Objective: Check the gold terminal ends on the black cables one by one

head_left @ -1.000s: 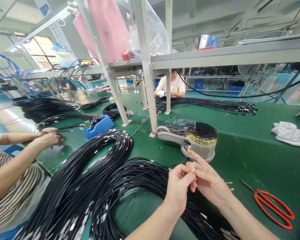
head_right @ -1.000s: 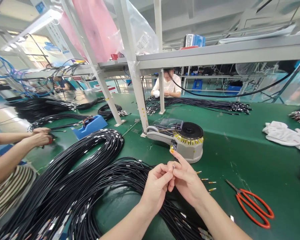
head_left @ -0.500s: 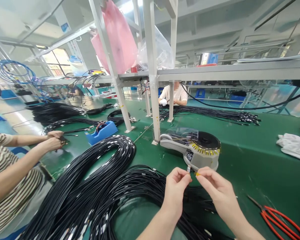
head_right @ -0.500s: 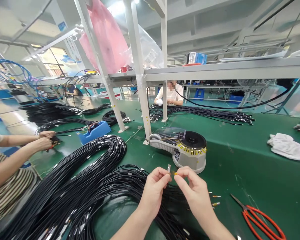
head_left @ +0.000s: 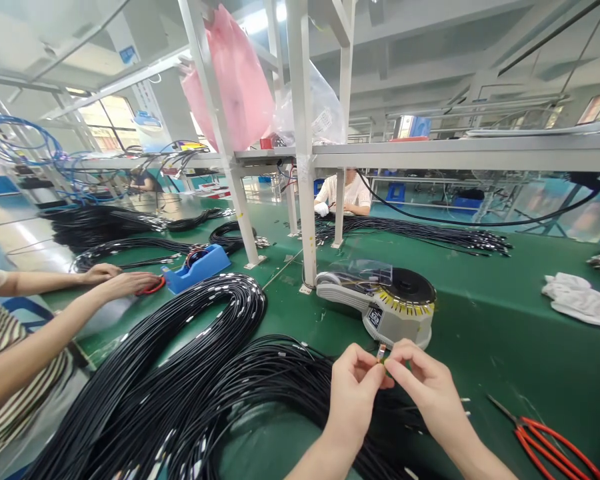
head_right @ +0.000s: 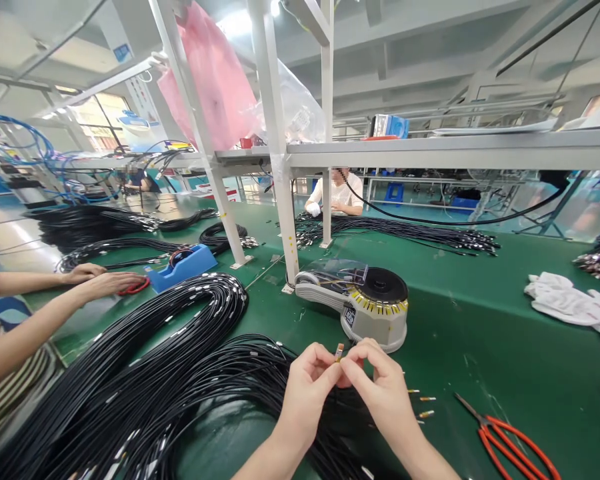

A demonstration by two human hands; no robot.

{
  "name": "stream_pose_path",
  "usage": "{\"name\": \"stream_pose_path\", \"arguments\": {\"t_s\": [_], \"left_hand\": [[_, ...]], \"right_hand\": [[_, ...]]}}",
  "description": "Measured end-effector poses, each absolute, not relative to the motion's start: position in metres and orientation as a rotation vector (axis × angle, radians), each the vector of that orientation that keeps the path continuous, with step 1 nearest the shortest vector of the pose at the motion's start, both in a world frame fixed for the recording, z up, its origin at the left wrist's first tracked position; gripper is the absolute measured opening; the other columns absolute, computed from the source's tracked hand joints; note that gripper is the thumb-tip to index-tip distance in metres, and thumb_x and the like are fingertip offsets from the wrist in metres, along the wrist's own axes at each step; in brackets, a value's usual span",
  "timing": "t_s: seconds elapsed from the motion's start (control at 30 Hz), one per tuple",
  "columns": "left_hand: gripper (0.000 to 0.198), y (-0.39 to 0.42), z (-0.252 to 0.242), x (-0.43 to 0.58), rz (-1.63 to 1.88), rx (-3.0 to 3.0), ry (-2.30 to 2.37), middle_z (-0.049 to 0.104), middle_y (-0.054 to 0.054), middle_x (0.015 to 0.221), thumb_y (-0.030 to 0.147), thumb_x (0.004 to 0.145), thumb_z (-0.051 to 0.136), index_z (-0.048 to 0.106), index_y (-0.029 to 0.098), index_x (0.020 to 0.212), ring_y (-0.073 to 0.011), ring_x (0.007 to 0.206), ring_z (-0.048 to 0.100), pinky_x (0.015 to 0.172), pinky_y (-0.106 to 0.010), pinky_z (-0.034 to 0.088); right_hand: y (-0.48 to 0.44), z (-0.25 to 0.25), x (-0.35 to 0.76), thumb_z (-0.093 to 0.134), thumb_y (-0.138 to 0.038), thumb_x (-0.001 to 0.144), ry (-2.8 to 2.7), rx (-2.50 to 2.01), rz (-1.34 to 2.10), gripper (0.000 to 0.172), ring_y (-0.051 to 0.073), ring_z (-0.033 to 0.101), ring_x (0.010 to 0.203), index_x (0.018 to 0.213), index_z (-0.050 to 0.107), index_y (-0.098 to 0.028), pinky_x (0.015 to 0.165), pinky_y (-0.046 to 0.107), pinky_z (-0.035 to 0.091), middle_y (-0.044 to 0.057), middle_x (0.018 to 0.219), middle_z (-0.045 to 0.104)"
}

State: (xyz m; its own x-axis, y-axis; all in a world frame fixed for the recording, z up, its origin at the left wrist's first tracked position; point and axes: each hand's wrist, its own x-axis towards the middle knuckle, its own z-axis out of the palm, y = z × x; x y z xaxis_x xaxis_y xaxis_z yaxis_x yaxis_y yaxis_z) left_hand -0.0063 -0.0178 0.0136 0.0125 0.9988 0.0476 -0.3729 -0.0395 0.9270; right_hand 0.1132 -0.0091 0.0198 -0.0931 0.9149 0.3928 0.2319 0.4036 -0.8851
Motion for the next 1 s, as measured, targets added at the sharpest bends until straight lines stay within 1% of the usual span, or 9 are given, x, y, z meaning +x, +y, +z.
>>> {"name": "stream_pose_path", "arguments": {"t_s": [0.13, 0.23, 0.47, 0.67, 0.77, 0.9, 1.0], "left_hand": [[0.024, -0.0190, 0.0125, -0.0050, 1.350, 0.975, 0.910, 0.054, 0.002, 0.049, 0.028, 0.071, 0.065, 0.045, 0.017, 0.063, -0.0117, 0.046, 0.053, 0.049, -0.023, 0.041], [0.026, -0.0193, 0.0119, -0.0048, 1.352, 0.972, 0.908, 0.053, 0.003, 0.049, 0.030, 0.070, 0.066, 0.045, 0.017, 0.063, -0.0111, 0.044, 0.052, 0.047, -0.022, 0.041], [0.024, -0.0185, 0.0111, -0.0048, 1.356, 0.977, 0.908, 0.053, 0.003, 0.046, 0.029, 0.069, 0.066, 0.046, 0.017, 0.062, -0.0112, 0.043, 0.053, 0.047, -0.022, 0.041], [0.026, -0.0203, 0.0111, -0.0045, 1.345, 0.981, 0.899, 0.054, 0.003, 0.047, 0.032, 0.068, 0.066, 0.046, 0.017, 0.062, -0.0117, 0.044, 0.053, 0.048, -0.023, 0.042], [0.026, -0.0222, 0.0088, -0.0031, 1.349, 0.986, 0.811, 0.047, 0.007, 0.044, 0.036, 0.073, 0.063, 0.045, 0.018, 0.068, -0.0074, 0.039, 0.045, 0.043, -0.019, 0.035], [0.031, -0.0229, 0.0077, -0.0013, 1.352, 0.879, 0.689, 0.031, 0.011, 0.042, 0.043, 0.077, 0.058, 0.039, 0.019, 0.068, -0.0025, 0.034, 0.022, 0.036, -0.016, 0.017], [0.035, -0.0219, 0.0103, -0.0011, 1.356, 0.764, 0.691, 0.029, 0.011, 0.045, 0.046, 0.076, 0.057, 0.038, 0.019, 0.065, -0.0015, 0.035, 0.015, 0.035, -0.017, 0.011]], "right_hand": [[-0.0073, 0.0174, 0.1144, 0.057, -0.033, 0.079, -1.583, -1.039, 0.810, 0.020, 0.019, 0.046, 0.066, 0.062, 0.054, -0.021, 0.063, 0.030, 0.038, 0.000, 0.065, 0.049], [-0.0075, 0.0166, 0.1148, 0.058, -0.034, 0.078, -1.577, -1.051, 0.813, 0.021, 0.019, 0.047, 0.066, 0.062, 0.054, -0.021, 0.063, 0.030, 0.038, 0.001, 0.065, 0.050], [-0.0073, 0.0151, 0.1148, 0.057, -0.034, 0.079, -1.564, -1.075, 0.804, 0.020, 0.019, 0.047, 0.066, 0.064, 0.054, -0.021, 0.063, 0.029, 0.038, 0.001, 0.066, 0.051], [-0.0073, 0.0173, 0.1145, 0.058, -0.034, 0.078, -1.562, -1.094, 0.765, 0.021, 0.018, 0.048, 0.063, 0.062, 0.054, -0.021, 0.061, 0.029, 0.039, 0.000, 0.064, 0.051], [-0.0087, 0.0198, 0.1139, 0.057, -0.032, 0.079, -1.555, -1.073, 0.773, 0.020, 0.017, 0.048, 0.063, 0.062, 0.055, -0.020, 0.061, 0.028, 0.039, 0.000, 0.064, 0.052], [-0.0110, 0.0231, 0.1103, 0.058, -0.032, 0.078, -1.557, -1.038, 0.821, 0.020, 0.017, 0.049, 0.062, 0.062, 0.056, -0.020, 0.060, 0.027, 0.040, 0.000, 0.063, 0.054], [-0.0114, 0.0239, 0.1066, 0.058, -0.034, 0.078, -1.574, -1.055, 0.858, 0.021, 0.017, 0.051, 0.061, 0.063, 0.060, -0.020, 0.061, 0.027, 0.041, 0.000, 0.063, 0.056]]}}
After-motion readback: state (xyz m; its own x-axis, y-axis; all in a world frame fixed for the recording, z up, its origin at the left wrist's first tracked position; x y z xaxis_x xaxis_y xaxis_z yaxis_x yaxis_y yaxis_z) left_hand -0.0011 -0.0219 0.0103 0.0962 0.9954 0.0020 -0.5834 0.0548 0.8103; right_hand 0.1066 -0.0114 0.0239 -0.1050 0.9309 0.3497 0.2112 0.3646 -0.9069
